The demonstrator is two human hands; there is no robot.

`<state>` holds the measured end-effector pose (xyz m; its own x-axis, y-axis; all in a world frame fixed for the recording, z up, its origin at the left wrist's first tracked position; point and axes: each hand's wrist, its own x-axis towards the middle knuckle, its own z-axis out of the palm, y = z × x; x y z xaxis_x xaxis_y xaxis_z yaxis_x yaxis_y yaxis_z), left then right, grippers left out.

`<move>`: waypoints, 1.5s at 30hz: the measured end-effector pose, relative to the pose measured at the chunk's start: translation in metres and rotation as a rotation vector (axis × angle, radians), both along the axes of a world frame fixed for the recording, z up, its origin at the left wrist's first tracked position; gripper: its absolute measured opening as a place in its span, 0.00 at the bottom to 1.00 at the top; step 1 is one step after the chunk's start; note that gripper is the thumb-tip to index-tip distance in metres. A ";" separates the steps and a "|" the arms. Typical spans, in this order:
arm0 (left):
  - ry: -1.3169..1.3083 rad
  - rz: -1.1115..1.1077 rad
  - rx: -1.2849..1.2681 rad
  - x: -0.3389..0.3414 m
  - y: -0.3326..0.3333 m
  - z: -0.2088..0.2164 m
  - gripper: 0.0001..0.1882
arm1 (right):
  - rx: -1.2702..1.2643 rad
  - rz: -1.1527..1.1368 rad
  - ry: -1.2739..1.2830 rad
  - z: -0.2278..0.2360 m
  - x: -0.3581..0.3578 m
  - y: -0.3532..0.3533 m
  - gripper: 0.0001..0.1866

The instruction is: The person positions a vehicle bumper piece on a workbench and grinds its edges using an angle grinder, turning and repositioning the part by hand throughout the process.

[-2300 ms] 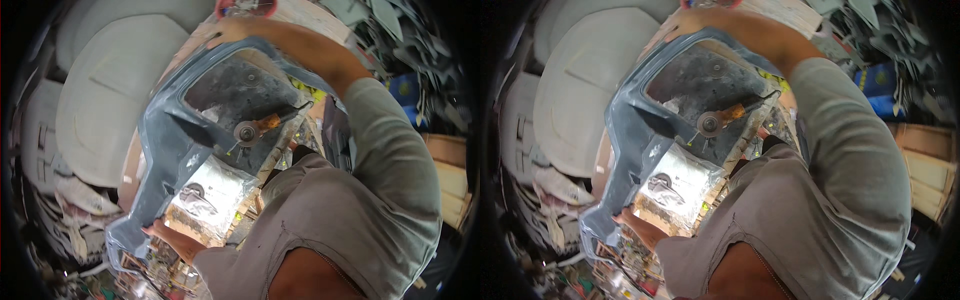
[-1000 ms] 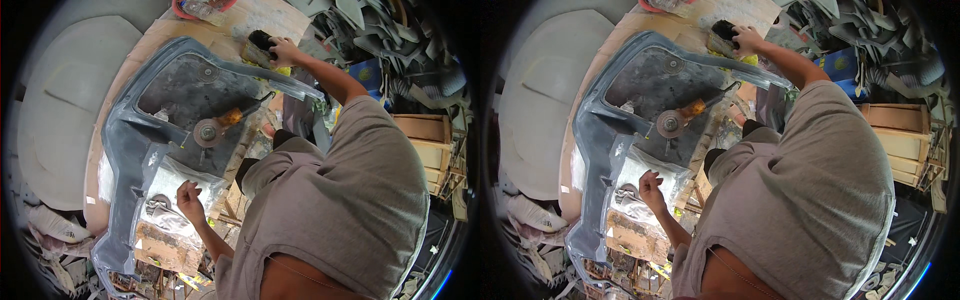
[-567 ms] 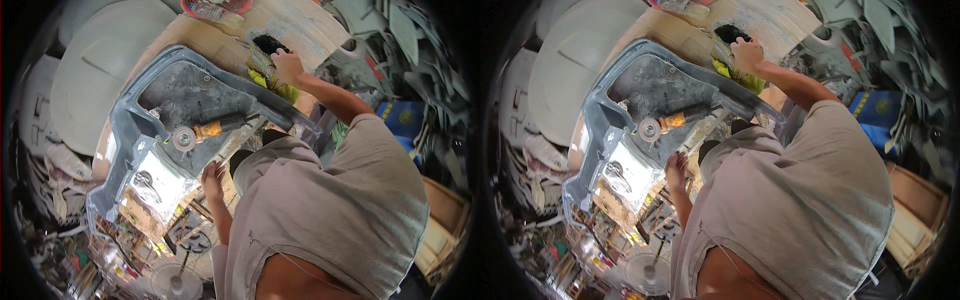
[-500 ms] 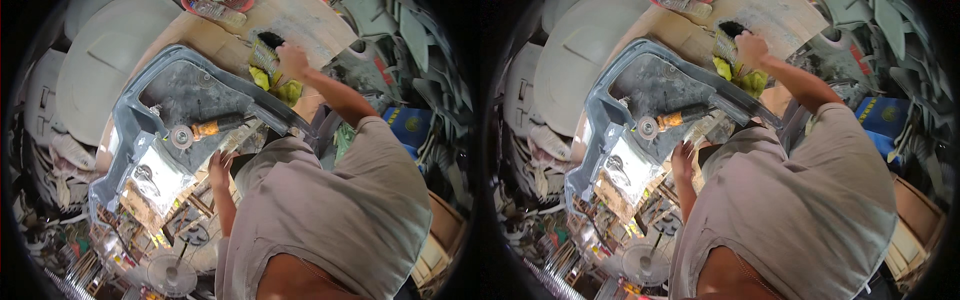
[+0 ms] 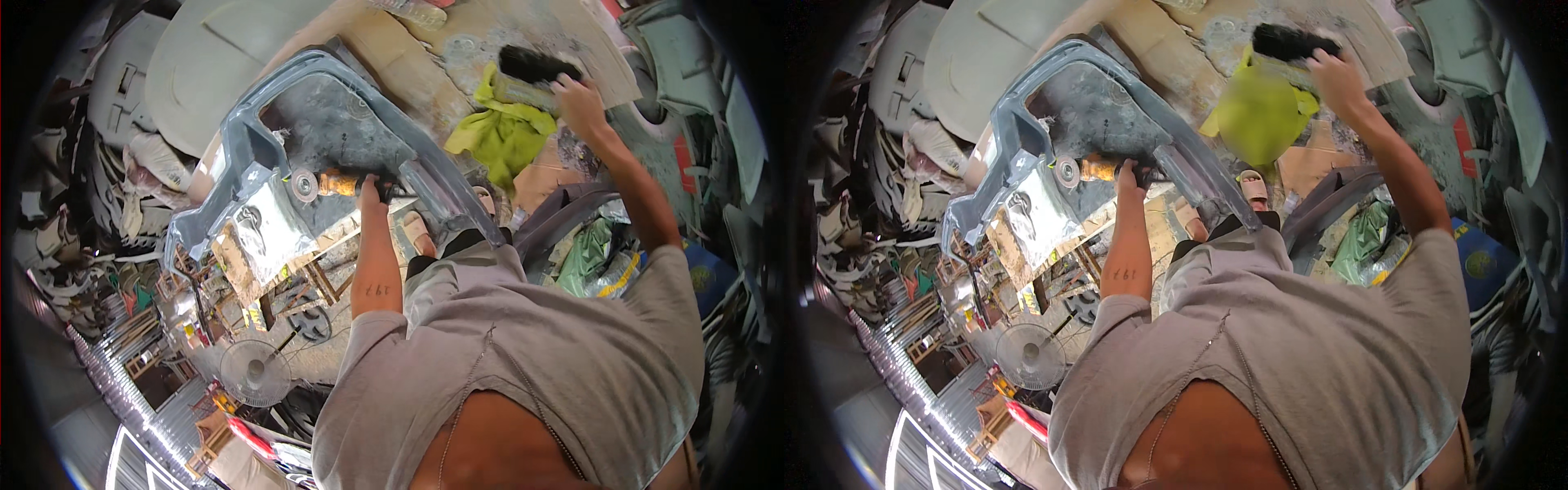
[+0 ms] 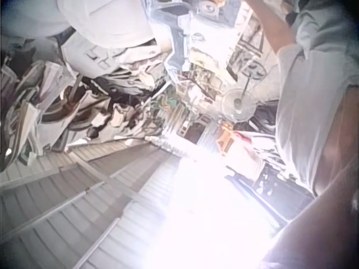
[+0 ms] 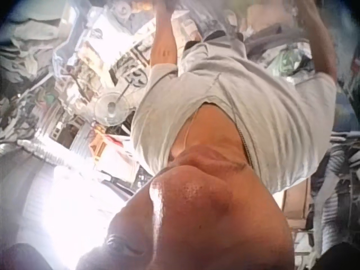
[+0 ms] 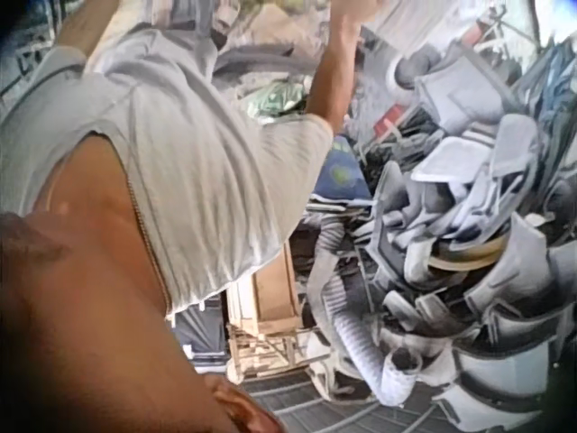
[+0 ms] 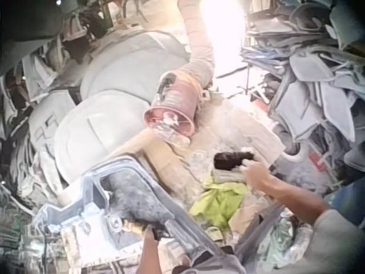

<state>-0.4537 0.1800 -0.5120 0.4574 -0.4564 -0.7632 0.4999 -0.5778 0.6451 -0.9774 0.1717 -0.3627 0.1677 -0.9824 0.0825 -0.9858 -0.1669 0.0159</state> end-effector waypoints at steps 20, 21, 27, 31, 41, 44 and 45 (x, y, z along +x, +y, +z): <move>0.481 -0.870 -0.838 -0.092 0.098 0.253 0.31 | 0.922 0.525 -1.648 0.101 0.240 0.041 0.48; 0.541 -0.892 -0.803 -0.104 0.099 0.255 0.30 | 0.971 0.607 -1.696 0.103 0.247 0.038 0.47; 0.459 -1.015 -0.735 -0.124 0.094 0.252 0.22 | 0.669 0.221 -1.980 0.104 0.200 0.052 0.25; 0.601 -1.154 -1.073 -0.129 0.099 0.204 0.20 | 0.372 0.011 -1.949 0.142 0.209 0.064 0.27; 0.834 -1.255 -0.862 -0.069 0.098 0.227 0.15 | 0.114 -0.292 -1.976 0.180 0.304 0.107 0.33; 0.790 -1.299 -0.943 -0.062 0.101 0.213 0.18 | 0.150 -0.407 -1.777 0.187 0.320 0.103 0.33; 0.707 -1.373 -1.025 -0.058 0.097 0.207 0.20 | 0.208 -0.437 -1.696 0.188 0.320 0.100 0.33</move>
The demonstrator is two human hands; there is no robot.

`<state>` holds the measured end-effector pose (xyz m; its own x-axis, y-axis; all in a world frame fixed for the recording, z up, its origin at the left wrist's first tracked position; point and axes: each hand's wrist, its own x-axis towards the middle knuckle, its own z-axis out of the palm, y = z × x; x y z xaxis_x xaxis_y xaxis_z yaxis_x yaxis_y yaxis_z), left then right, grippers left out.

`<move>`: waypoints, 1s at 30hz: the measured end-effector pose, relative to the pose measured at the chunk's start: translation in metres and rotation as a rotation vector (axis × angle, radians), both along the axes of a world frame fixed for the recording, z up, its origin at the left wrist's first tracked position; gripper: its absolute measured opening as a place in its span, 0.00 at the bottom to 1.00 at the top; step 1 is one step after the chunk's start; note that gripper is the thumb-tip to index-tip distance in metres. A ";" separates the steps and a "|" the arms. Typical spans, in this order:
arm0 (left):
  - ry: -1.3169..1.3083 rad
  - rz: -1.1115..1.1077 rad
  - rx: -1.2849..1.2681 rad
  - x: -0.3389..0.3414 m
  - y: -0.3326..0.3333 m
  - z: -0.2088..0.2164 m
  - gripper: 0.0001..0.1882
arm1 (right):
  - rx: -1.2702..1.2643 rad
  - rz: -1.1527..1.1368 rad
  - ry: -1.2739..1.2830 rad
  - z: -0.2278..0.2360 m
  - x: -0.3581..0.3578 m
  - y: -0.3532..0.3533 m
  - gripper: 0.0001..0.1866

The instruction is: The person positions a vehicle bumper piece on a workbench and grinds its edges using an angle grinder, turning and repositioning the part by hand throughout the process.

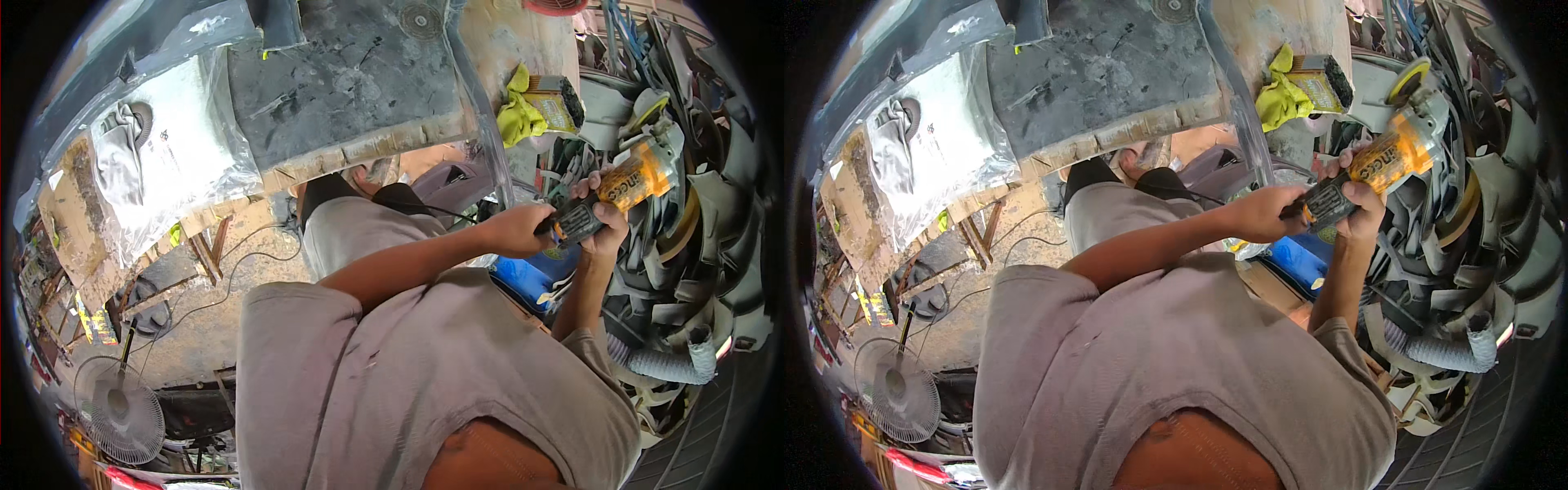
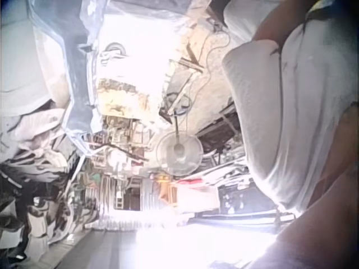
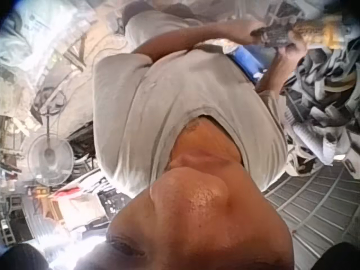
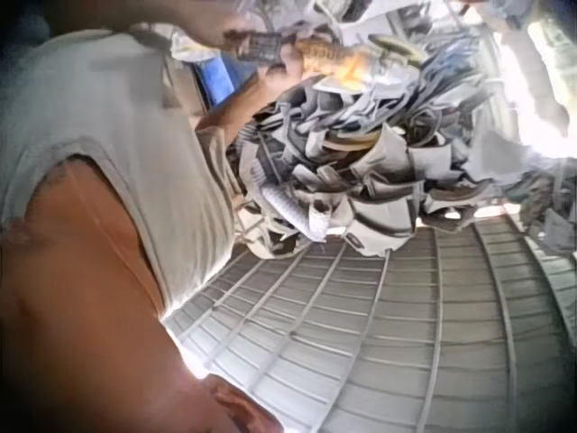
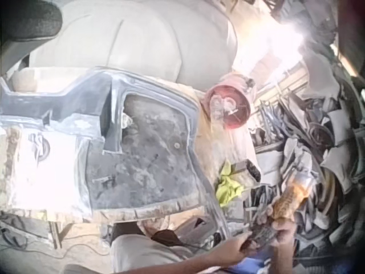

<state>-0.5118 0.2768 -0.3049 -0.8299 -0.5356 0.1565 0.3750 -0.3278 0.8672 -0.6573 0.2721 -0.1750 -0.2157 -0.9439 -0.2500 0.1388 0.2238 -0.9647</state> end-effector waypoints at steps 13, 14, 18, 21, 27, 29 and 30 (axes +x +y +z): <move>-0.611 1.231 0.415 0.233 -0.057 -0.161 0.11 | 0.491 0.891 1.119 -0.017 -0.060 -0.166 0.30; -0.593 1.316 0.442 0.246 -0.056 -0.157 0.12 | 0.478 0.980 1.121 -0.031 -0.066 -0.173 0.31; -0.687 1.469 0.537 0.265 -0.094 -0.119 0.26 | 0.567 1.157 1.284 -0.049 -0.063 -0.187 0.32; -0.727 1.502 0.551 0.262 -0.139 -0.118 0.45 | 0.505 1.204 1.309 -0.062 -0.072 -0.183 0.30; -0.656 1.408 0.563 0.222 -0.188 -0.169 0.41 | 0.519 1.252 1.445 -0.061 -0.052 -0.174 0.25; -0.503 1.460 0.590 0.208 -0.190 -0.171 0.25 | 0.602 1.244 1.485 -0.062 -0.049 -0.172 0.25; -0.501 1.454 0.605 0.207 -0.191 -0.173 0.25 | 0.666 1.241 1.529 -0.060 -0.050 -0.172 0.26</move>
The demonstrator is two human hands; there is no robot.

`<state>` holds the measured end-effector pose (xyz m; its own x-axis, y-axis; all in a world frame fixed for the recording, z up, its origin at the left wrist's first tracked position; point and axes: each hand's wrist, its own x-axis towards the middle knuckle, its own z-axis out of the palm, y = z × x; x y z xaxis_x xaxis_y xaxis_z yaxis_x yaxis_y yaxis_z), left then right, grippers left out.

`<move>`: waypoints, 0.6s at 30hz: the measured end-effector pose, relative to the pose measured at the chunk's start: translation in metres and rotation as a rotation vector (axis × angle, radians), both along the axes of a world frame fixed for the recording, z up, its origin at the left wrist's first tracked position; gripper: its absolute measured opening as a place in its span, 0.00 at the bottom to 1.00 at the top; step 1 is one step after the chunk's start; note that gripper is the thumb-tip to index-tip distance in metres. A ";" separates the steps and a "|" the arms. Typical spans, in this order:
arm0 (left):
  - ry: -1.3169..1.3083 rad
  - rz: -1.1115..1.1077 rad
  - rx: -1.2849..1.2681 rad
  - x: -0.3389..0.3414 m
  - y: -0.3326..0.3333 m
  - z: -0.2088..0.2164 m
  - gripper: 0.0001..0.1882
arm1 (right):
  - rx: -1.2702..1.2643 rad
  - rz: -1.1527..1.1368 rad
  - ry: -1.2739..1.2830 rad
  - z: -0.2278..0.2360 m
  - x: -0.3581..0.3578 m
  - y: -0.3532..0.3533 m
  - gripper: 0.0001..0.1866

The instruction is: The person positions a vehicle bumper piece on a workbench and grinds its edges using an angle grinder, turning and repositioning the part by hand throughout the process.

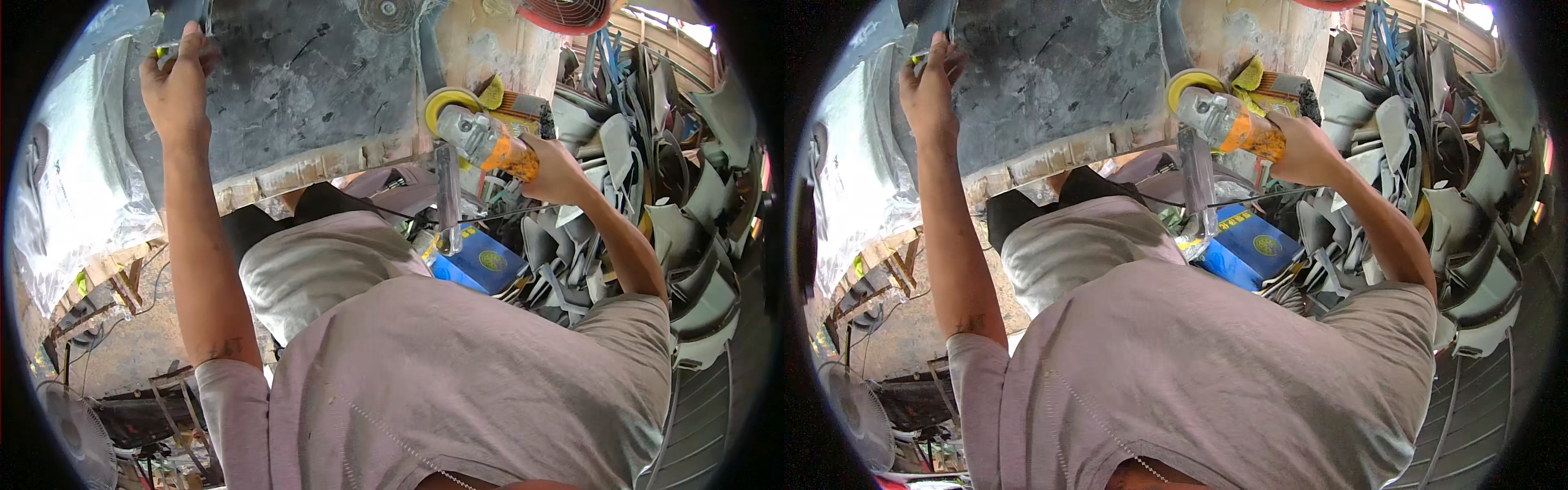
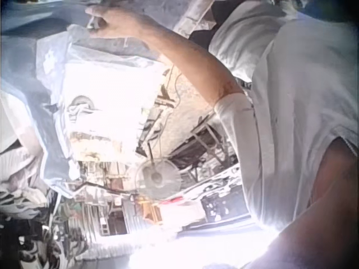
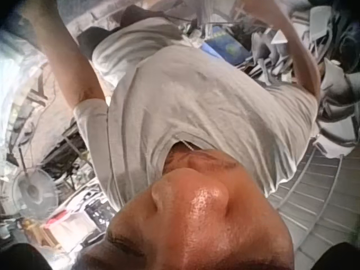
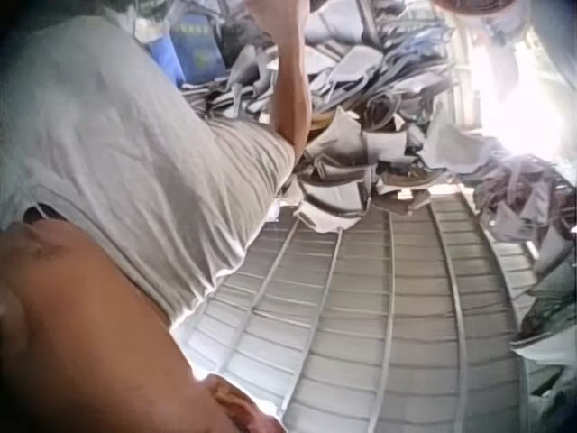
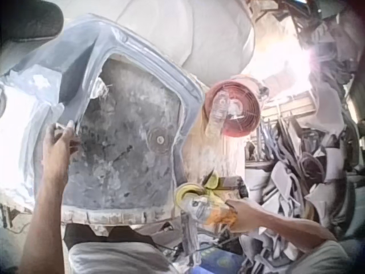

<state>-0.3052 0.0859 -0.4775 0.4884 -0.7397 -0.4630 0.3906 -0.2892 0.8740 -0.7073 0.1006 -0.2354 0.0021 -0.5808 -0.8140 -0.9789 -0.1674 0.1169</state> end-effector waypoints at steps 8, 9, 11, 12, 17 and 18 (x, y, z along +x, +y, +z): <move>0.057 0.110 -0.148 -0.007 0.000 0.020 0.10 | -0.038 0.046 0.001 -0.003 0.000 0.002 0.26; 0.063 0.118 -0.143 -0.008 -0.001 0.024 0.10 | -0.042 0.026 0.012 -0.004 0.005 0.000 0.26; 0.020 0.150 -0.095 -0.009 -0.001 0.027 0.09 | -0.043 0.013 0.031 -0.006 0.012 -0.002 0.27; 0.026 0.159 -0.093 -0.009 -0.001 0.025 0.09 | -0.047 0.037 0.034 -0.008 0.015 -0.005 0.27; 0.023 0.145 -0.047 -0.007 -0.005 0.012 0.09 | -0.083 0.070 0.039 -0.006 0.030 -0.011 0.36; 0.023 0.155 -0.042 -0.005 -0.005 0.009 0.09 | -0.078 0.079 0.039 -0.006 0.031 -0.013 0.36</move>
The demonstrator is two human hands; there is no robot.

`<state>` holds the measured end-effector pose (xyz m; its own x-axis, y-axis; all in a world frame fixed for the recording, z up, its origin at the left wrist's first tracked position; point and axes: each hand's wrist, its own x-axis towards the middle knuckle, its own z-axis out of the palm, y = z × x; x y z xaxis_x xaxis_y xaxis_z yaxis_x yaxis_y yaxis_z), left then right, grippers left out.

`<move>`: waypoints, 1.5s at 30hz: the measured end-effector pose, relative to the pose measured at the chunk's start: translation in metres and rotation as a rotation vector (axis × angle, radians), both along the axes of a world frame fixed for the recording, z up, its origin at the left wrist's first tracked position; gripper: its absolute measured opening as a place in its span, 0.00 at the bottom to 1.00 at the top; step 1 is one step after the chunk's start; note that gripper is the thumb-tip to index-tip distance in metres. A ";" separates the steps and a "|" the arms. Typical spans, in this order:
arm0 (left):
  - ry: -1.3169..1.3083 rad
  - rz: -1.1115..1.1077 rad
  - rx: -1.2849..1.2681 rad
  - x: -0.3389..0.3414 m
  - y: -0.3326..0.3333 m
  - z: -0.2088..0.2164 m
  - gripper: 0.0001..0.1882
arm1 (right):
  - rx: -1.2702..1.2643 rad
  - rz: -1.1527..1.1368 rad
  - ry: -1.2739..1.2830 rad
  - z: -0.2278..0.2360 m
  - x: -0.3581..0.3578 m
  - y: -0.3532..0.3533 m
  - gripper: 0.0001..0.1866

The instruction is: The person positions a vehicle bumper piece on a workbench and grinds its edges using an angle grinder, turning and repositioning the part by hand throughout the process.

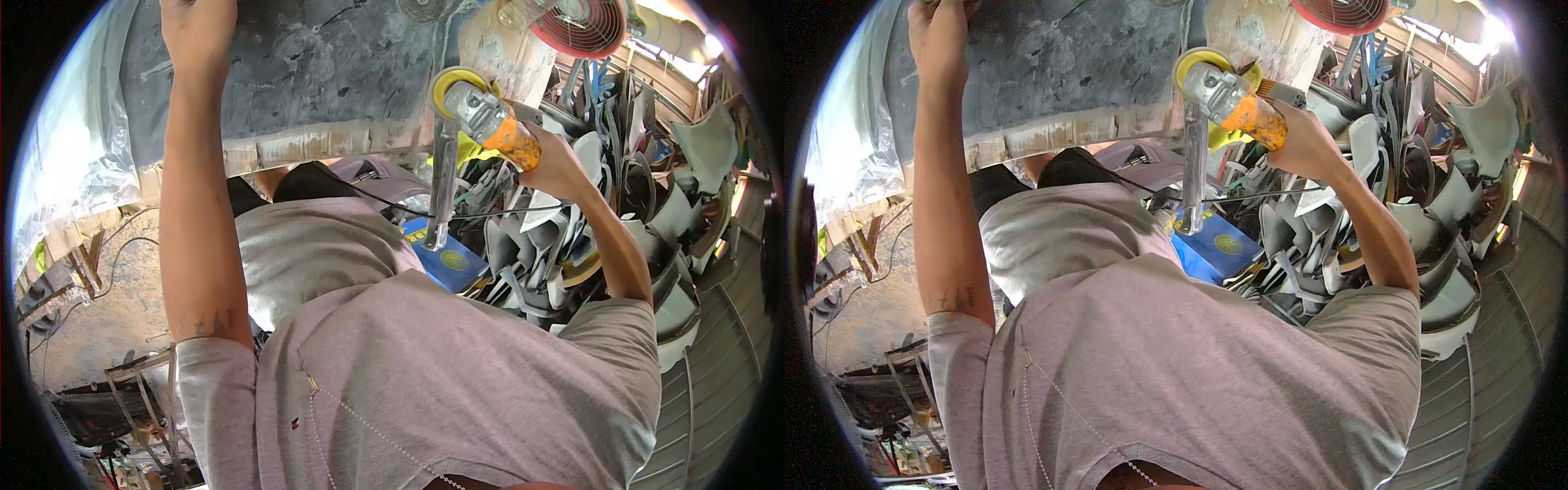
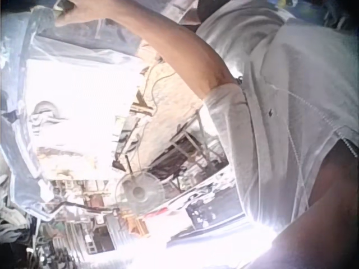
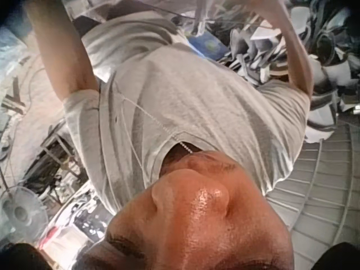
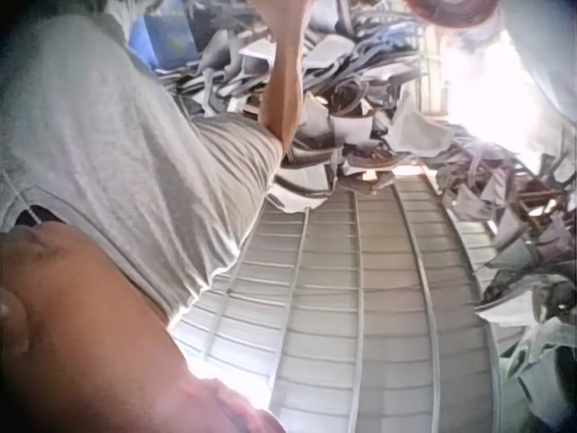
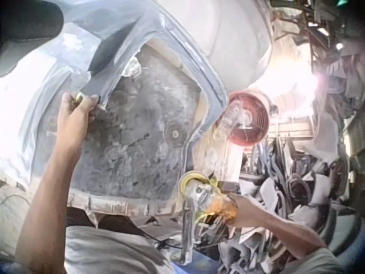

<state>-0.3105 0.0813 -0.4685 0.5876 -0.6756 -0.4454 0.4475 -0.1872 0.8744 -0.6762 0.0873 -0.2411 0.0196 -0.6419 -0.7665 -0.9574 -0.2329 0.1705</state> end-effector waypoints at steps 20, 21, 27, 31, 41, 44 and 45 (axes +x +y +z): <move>0.094 0.004 -0.231 -0.003 -0.016 -0.026 0.23 | 0.078 0.021 0.020 0.003 -0.002 -0.005 0.34; 0.079 0.039 -0.233 -0.007 -0.018 -0.024 0.24 | 0.073 0.023 0.024 0.004 0.002 -0.007 0.34; 0.161 0.008 -0.281 -0.007 -0.017 -0.031 0.27 | 0.063 0.032 0.047 -0.001 0.038 -0.026 0.27; 0.069 0.036 -0.300 -0.010 -0.018 -0.031 0.27 | 0.021 0.001 0.040 -0.003 0.033 -0.040 0.27; 0.010 0.006 -0.180 -0.009 -0.019 -0.032 0.29 | 0.082 -0.019 0.011 0.005 0.028 -0.025 0.27; 0.049 0.014 -0.194 -0.009 -0.018 -0.029 0.28 | 0.094 -0.036 0.030 0.005 0.031 -0.028 0.27; 0.046 0.014 -0.194 -0.009 -0.019 -0.030 0.28 | 0.102 -0.038 0.068 0.004 0.033 -0.030 0.26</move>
